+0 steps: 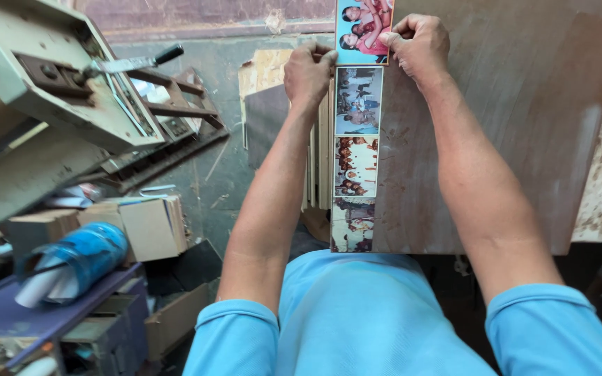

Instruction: The recorder is applying white paste or glue to a wood panel and then arranging photographs on it.

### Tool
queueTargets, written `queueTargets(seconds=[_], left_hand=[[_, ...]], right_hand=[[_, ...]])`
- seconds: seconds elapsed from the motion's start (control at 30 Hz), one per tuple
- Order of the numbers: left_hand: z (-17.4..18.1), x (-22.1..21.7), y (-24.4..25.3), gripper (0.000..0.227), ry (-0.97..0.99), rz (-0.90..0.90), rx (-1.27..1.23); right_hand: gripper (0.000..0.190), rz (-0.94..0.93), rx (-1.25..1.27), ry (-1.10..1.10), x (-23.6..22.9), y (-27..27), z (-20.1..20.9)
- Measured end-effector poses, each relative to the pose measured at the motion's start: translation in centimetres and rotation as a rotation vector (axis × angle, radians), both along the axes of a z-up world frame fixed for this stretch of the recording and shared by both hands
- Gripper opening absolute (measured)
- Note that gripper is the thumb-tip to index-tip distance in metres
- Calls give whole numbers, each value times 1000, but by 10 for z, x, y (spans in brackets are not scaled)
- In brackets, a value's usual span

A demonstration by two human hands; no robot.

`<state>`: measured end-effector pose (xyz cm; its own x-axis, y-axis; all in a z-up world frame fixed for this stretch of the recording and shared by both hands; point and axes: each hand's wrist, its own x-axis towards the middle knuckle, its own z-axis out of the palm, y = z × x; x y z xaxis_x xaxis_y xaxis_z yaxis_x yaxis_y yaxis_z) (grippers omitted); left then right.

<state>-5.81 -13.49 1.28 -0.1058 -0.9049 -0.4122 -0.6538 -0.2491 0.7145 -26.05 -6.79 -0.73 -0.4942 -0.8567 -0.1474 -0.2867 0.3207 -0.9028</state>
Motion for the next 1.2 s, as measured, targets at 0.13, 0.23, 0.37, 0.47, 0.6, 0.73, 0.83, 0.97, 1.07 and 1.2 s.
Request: queueTargets(seconds=[0.13,0.23,0.37,0.47,0.6,0.73,0.83,0.97,1.07,1.2], left_hand=[[-15,9,19,13,15,-64,-231],[-20,17,29,22,7,-215,-444],[-4,17,25,33,-123,-471,-574],[4,9,19,29,-241,-572,-556],[2,7,8,25,-355,-669,-451],[1,8,4,26,-323,-696,-529],[-1,7,0,25,-266,-682,-580],[-22,10,-6,23,-263,-623,-526],[-26,5,-9,26,-248,-643,-562],[-44,17,-2,23,-351,-654,-539]], right_hand=[[14,15,-145,16,-1,10,2],[15,31,-401,131,-6,38,15],[30,-163,-417,-337,-5,118,65],[36,-270,-463,-425,-17,194,68],[30,-378,-390,-401,-32,298,48],[19,-506,-376,-307,-37,379,31],[18,-608,-358,-219,-35,407,32],[18,-651,-389,-299,-27,391,56],[27,-640,-438,-344,-41,369,70],[40,-725,-550,-483,-57,364,86]])
